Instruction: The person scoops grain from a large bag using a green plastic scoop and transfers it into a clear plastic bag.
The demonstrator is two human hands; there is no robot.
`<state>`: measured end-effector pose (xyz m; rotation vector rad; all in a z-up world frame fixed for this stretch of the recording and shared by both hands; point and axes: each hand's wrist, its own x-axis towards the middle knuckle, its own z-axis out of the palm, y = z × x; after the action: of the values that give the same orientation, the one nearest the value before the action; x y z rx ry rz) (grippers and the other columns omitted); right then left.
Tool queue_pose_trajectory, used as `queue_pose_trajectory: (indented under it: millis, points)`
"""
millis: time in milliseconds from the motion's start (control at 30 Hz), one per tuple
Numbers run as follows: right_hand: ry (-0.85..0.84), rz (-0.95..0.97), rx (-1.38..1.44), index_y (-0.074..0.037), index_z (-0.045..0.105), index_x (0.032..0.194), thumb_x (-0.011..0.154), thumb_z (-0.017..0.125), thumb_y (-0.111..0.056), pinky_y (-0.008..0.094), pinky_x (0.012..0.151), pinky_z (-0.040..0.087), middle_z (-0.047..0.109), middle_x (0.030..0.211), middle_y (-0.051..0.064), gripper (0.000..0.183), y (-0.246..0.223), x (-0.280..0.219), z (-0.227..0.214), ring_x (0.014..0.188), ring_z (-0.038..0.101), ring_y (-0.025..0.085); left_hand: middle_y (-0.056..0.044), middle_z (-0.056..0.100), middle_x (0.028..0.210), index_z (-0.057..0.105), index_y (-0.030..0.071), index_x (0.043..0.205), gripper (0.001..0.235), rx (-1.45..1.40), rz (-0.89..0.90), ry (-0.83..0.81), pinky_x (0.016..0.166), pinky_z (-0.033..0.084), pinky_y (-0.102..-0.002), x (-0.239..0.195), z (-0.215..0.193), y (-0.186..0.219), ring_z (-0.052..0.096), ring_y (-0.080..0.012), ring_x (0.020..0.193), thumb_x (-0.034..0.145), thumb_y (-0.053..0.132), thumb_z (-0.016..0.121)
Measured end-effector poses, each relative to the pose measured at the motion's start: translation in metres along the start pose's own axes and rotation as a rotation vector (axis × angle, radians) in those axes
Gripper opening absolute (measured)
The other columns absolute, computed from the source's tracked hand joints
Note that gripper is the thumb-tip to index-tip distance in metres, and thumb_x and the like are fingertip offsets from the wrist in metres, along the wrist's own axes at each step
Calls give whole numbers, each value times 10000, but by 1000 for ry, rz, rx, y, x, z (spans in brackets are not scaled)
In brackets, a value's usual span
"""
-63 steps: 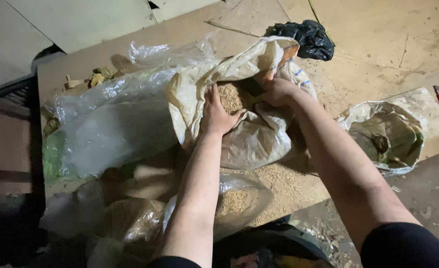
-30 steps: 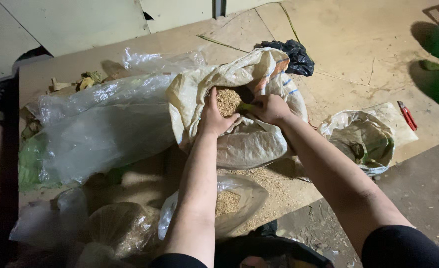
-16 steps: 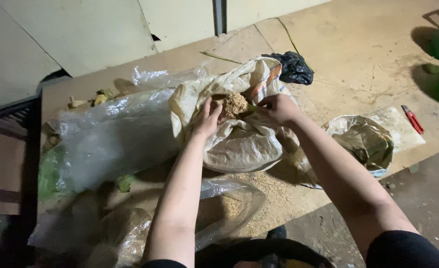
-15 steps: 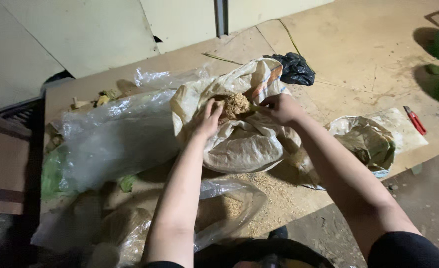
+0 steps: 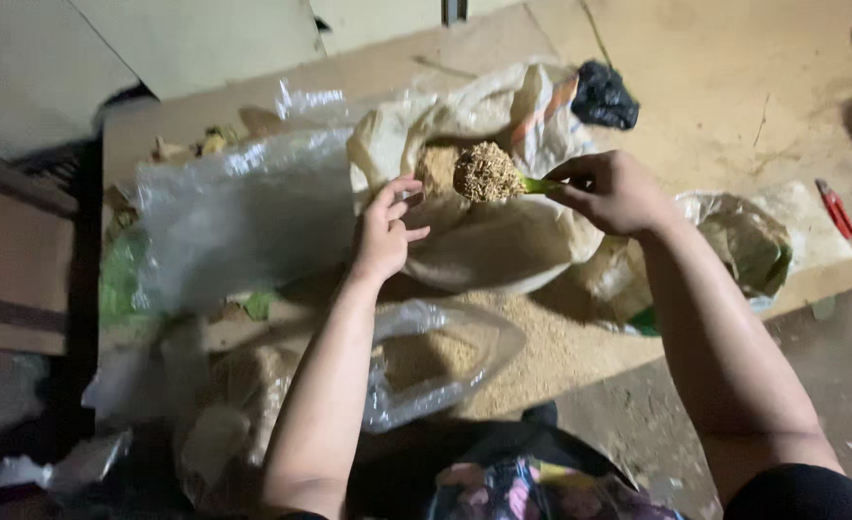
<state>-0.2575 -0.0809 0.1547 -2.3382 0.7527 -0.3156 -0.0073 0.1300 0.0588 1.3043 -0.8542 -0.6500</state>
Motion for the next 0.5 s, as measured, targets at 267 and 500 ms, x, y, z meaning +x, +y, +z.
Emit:
queue_pose_trajectory:
  millis: [267, 500]
  points:
    - [-116, -54, -30, -102, 760, 1212, 906, 706, -156, 346, 759, 588, 796, 995, 91, 315, -15, -95, 48, 810, 739, 168, -64, 695, 1028, 633, 22, 1082, 359, 3, -69, 87, 536, 488, -220, -137, -19, -24, 589, -77, 634, 882, -155, 393]
    - [-207, 3, 27, -94, 758, 1162, 878, 724, -191, 340, 686, 598, 788, 966, 106, 302, -10, -158, 117, 777, 749, 173, -26, 653, 771, 678, 24, 983, 343, 229, -122, 1, 625, 475, -215, -213, -23, -41, 606, -81, 699, 839, -146, 417]
